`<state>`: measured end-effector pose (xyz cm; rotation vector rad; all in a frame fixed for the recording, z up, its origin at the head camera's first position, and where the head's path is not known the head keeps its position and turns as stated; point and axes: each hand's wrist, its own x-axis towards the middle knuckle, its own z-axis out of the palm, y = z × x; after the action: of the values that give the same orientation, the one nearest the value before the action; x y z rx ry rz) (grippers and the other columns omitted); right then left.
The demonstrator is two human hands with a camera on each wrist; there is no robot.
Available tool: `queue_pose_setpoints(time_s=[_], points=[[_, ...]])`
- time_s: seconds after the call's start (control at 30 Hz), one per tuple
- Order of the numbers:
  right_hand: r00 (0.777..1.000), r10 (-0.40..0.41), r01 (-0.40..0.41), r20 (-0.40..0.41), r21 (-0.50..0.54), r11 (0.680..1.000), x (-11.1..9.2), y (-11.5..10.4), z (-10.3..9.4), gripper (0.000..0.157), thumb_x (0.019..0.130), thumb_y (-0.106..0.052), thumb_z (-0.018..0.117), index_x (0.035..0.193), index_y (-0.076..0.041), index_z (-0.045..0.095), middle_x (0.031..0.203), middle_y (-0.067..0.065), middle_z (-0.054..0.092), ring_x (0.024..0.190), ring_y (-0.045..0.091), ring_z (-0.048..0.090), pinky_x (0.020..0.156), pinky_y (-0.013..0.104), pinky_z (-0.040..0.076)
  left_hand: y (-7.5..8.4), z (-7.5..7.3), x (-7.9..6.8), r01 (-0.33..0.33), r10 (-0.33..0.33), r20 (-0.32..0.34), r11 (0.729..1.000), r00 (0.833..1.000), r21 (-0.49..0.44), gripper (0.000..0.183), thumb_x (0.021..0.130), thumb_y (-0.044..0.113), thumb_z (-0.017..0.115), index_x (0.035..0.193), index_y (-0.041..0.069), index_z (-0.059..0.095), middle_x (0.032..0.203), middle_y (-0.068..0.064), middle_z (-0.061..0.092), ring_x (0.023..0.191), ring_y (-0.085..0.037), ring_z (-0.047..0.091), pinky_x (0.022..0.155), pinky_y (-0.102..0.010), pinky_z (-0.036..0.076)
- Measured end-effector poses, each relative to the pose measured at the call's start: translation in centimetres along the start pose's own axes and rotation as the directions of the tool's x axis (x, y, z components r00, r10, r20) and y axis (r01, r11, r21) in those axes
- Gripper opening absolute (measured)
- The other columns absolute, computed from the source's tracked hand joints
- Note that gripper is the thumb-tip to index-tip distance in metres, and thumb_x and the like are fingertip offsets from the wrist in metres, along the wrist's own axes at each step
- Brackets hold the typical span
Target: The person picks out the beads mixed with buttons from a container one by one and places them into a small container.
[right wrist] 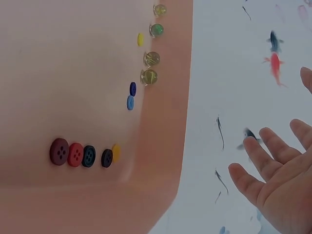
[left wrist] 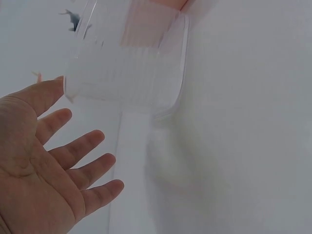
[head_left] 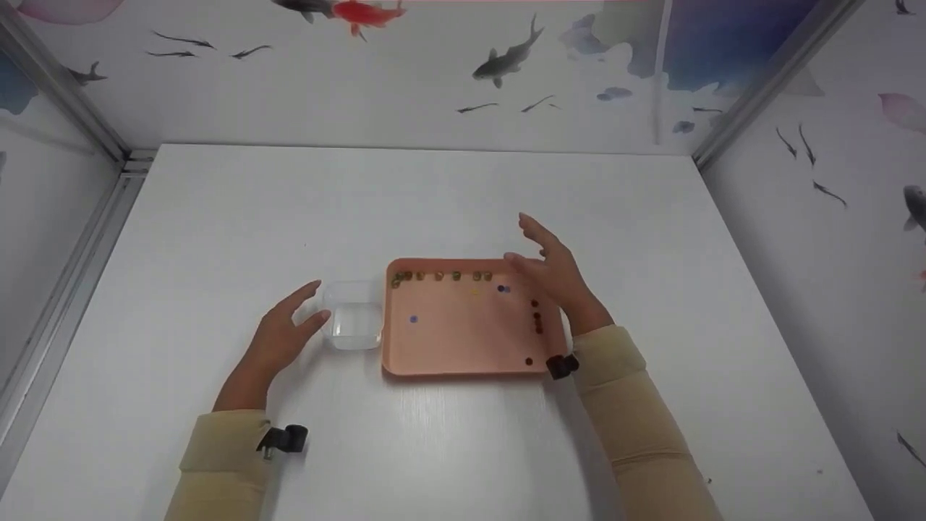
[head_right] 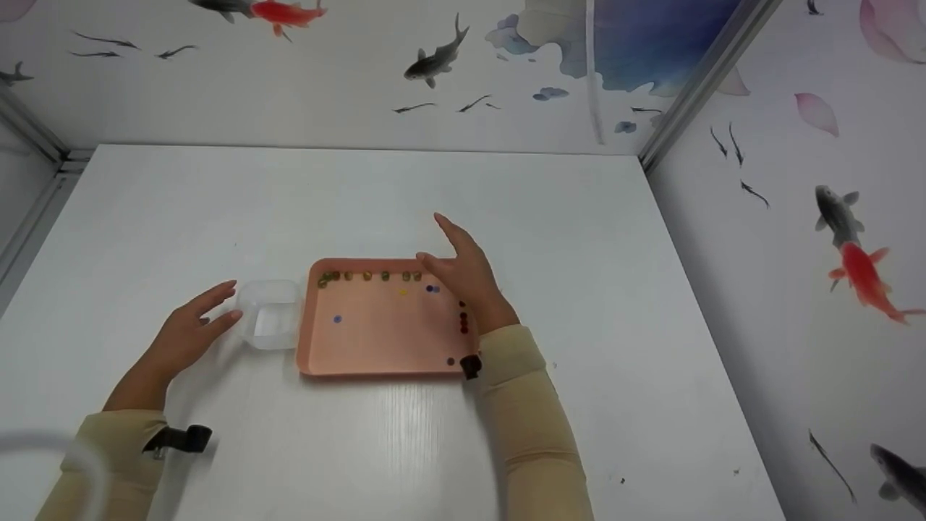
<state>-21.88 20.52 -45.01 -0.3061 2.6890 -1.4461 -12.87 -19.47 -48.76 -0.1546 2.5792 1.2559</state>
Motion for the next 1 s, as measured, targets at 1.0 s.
queue_pose_setpoints(time_s=[1.0], points=[[0.997,0.043,-0.045,0.062,0.032,0.998,1.6,1.2,1.2,0.060,0.093,-0.041,0.064,0.147,-0.026,0.043,0.142,0.000,0.051,0.130,0.018,0.047,0.112,0.045,0.034,-0.4,0.4,0.3,0.029,-0.028,0.007,0.999,1.000,-0.037,0.057,0.100,0.038,0.051,0.151,0.018,0.034,0.157,-0.014,0.027,0.145,-0.039,0.017,0.115,-0.059,0.017]])
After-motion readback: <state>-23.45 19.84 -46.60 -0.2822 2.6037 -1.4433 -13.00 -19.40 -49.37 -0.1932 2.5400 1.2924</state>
